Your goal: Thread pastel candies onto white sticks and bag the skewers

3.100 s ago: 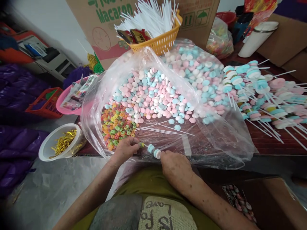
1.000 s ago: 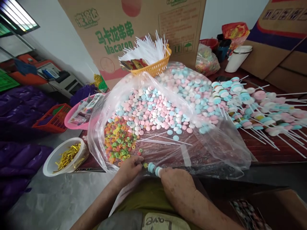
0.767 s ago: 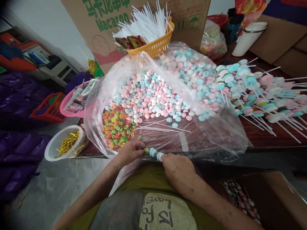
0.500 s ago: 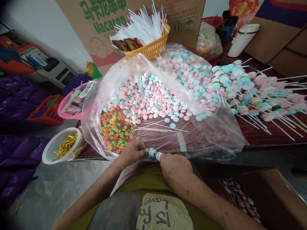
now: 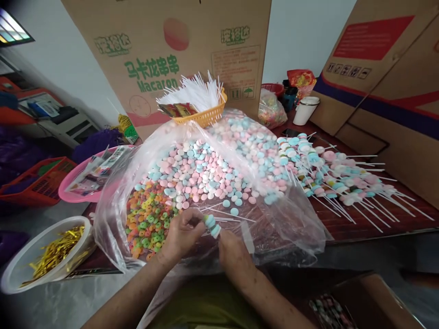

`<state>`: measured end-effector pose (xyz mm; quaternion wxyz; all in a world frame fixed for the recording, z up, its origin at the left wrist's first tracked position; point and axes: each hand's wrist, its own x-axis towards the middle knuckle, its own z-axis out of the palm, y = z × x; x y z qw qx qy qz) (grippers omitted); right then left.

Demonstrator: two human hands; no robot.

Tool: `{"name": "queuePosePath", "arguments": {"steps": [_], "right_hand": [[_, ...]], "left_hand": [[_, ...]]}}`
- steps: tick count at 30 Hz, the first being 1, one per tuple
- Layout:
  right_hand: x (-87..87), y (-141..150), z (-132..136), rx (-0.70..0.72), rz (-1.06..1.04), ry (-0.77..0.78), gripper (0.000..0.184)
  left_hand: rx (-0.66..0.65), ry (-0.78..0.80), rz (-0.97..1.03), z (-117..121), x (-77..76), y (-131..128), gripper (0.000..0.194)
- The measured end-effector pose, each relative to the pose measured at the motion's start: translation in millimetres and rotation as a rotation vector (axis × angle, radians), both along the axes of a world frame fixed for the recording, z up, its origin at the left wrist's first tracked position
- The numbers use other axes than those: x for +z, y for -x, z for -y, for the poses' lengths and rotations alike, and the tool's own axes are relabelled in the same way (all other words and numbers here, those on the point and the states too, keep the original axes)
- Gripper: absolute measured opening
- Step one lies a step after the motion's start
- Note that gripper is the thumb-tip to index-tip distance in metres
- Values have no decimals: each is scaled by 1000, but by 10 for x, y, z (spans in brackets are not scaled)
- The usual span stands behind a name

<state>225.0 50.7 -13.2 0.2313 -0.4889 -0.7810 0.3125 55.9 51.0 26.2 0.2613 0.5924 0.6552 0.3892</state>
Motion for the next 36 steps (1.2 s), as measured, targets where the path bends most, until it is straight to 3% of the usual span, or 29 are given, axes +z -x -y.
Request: {"name": "queuePosePath", "arguments": {"steps": [2,4,8,11,14,18,21,24,26,30,32,36], "right_hand": [[-25,-47,-156,-92,-122,-3,25],[-4,-105,-296,-168,-147,7,28],[77,-165,-523,-233,-158,4,29],[90,-121,-693,-280,-148,17,30],[73,29,-909,-307,-105,32,33],[97,377,-1211,-224,-60,18,21],[161,579,-1294,-161,-52,36,14],[233,606,-1149,-133,-91,88,19],[288,552,-947,-133,-132,127,30],[431,429,-513,-169,-455,218,35],[492,387,-372,-183,-627,256,32],[571,327,-244,-146,-727,352,32]], "left_hand": [[-87,5,-22,-209,108,32,15],[-39,98,0,-486,157,54,21],[131,158,45,-1083,77,-19,18],[172,196,165,-1289,5,-44,17],[190,235,367,-1135,-3,133,26],[184,252,655,-580,6,478,33],[215,243,805,-186,-12,545,38],[206,198,971,21,-11,420,36],[129,140,1032,56,33,296,29],[-36,47,982,37,179,106,20],[-48,45,937,45,221,59,18],[-11,16,926,103,232,44,20]]}}
